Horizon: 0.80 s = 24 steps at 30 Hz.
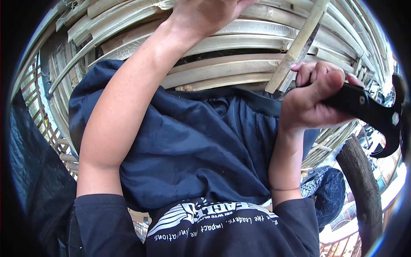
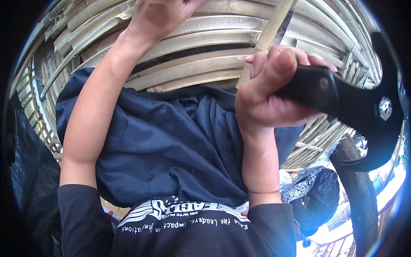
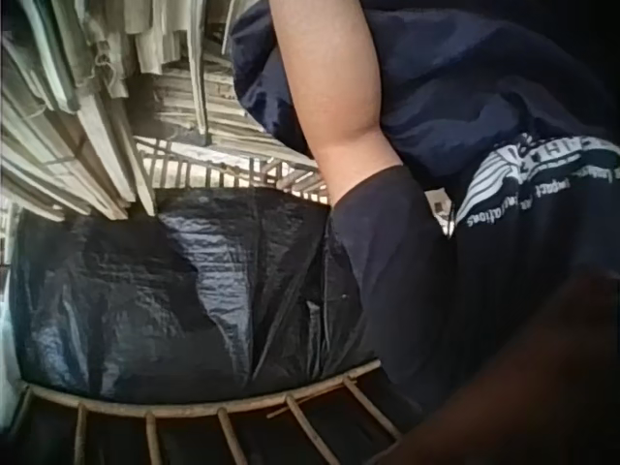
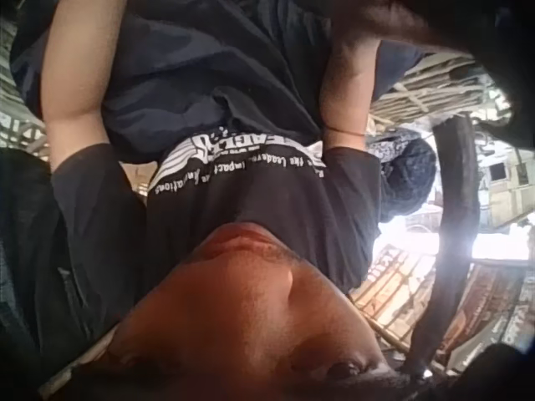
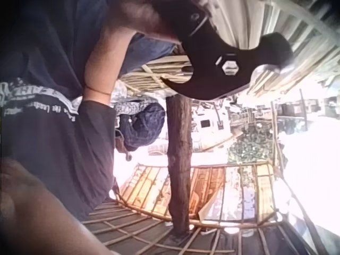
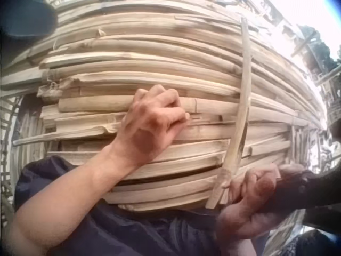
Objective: The person attaches narrow bamboo slats to a curved bamboo frame using a manual staple gun. They position each slat onto the frame and secure it with a staple.
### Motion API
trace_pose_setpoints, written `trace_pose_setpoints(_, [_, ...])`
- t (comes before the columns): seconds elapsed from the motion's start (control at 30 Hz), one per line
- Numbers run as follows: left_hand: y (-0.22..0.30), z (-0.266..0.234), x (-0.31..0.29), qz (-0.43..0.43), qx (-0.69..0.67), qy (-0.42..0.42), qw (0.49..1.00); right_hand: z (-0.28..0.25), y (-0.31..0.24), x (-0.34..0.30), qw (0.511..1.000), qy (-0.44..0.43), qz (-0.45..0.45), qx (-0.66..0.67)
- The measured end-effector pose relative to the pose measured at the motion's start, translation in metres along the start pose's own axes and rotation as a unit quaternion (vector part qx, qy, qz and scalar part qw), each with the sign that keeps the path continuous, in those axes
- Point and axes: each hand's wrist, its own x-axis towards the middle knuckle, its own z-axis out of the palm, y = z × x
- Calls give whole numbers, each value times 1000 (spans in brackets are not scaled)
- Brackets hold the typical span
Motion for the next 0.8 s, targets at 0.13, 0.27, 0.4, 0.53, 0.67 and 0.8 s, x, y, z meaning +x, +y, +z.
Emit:
trace_pose_setpoints(0.13, [-1,-2,-6,-27,3,-15,1000,-13,28,-7,914,-215,12,-344])
trace_pose_setpoints(0.27, [1,-2,-1,1,-5,7,1000,3,-3,-3,995,2,38,92])
trace_pose_setpoints(0.4, [0,-4,-8,-33,26,-23,999,-9,23,-6,907,-239,-15,-347])
trace_pose_setpoints(0.53, [-1,-1,-1,-2,8,-7,1000,-4,-1,-2,998,-11,60,4])
trace_pose_setpoints(0.67, [-2,2,-8,-36,18,-10,999,-16,31,-4,917,-222,21,-332])
trace_pose_setpoints(0.8, [0,3,-8,0,-15,9,1000,-6,-7,-2,999,-29,-12,-13])
